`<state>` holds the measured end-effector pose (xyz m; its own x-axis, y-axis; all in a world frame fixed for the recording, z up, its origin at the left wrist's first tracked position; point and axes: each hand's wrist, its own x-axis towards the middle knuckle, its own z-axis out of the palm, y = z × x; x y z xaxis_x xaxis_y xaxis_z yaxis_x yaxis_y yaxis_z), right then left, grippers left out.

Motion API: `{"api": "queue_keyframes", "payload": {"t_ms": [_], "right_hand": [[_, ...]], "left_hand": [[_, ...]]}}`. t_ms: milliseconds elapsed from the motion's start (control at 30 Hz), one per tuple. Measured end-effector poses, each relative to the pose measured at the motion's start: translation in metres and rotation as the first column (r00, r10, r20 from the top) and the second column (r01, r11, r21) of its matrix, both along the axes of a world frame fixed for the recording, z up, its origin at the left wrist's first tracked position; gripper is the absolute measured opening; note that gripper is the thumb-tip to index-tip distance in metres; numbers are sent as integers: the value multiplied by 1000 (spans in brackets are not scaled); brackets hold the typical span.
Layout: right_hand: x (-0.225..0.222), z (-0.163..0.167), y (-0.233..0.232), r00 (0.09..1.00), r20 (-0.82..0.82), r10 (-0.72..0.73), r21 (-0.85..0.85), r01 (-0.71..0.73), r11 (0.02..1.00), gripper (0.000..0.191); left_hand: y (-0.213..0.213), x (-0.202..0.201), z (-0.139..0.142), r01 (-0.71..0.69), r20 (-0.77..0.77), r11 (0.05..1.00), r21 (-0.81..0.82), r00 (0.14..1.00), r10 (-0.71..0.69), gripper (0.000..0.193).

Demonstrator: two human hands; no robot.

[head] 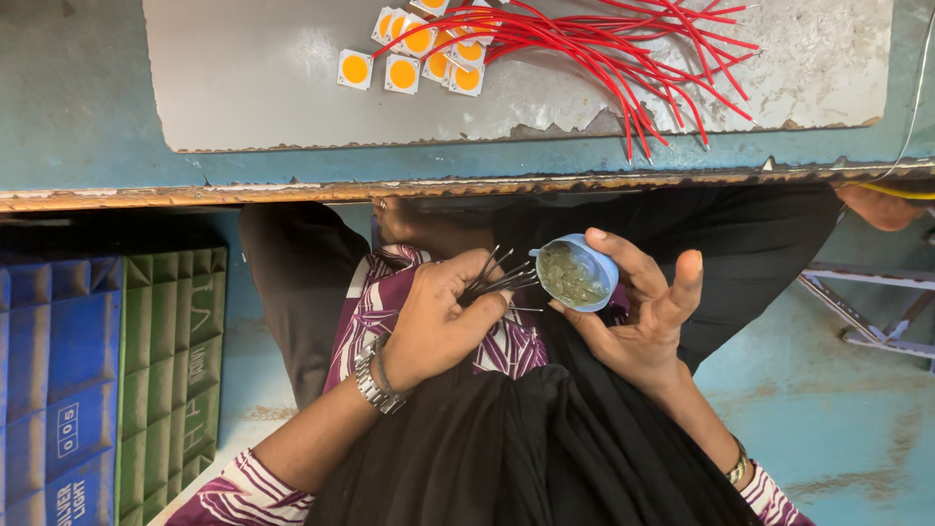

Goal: The person sorts bundles of red and black wires on a workbench, strips insulation from the wire ends with pliers, dips the stripped ends into a small cup of flux paste, and then solders the wire ends onto LED modules using a soldering iron.

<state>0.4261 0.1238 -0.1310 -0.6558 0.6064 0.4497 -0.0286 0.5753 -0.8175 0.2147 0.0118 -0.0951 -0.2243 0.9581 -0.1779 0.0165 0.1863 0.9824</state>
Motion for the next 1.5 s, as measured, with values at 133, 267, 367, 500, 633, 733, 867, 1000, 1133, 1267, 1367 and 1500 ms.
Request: {"api": "queue_keyframes", "payload": {"t_ms": [133,267,367,500,633,733,867,1000,1133,1267,1367,1500], "right_hand": [[0,0,1,1000,-3,1,0,-1,1000,135],[0,2,1,1000,-11,-4,5,5,1000,136],[1,3,1,1000,-21,0,10,0,1000,135],[2,4,-2,999,-38,-1,5,1,1000,136],[2,4,-4,999,-52,-3,14,4,1000,136],[2,4,-5,998,-58,3,5,-3,1000,135],[2,4,-5,998,-55,-10,28,12,1000,136],[1,4,-6,999,-47,-13,46,15,999,136],[-1,4,-5,998,-56,-7,68,11,998,136],[-2,4,-6,998,-55,-10,81,14,997,137],[-4,4,-6,998,-62,6,82,-1,997,136],[-5,4,-7,999,-53,2,97,3,995,136]], "left_hand": [[1,0,0,-2,-16,999,-33,1000,1,13],[0,1,-2,-2,14,1000,-11,1000,3,11],[-1,3,-4,-9,52,1000,-4,999,9,9],[-3,6,-8,-5,103,1000,-8,995,6,9],[-3,7,-9,-7,93,1000,-6,996,7,12],[-3,8,-9,-8,88,1000,6,996,7,12],[-2,8,-6,-1,105,1000,17,994,-1,11],[-2,9,-3,9,65,1000,-11,998,-8,13],[0,10,-1,10,9,1000,-29,1000,-10,15],[1,11,2,9,0,999,-46,1000,-8,16],[1,12,6,3,-16,1000,-29,1000,-4,16],[3,14,10,-5,-92,1000,-13,996,4,17]]}}
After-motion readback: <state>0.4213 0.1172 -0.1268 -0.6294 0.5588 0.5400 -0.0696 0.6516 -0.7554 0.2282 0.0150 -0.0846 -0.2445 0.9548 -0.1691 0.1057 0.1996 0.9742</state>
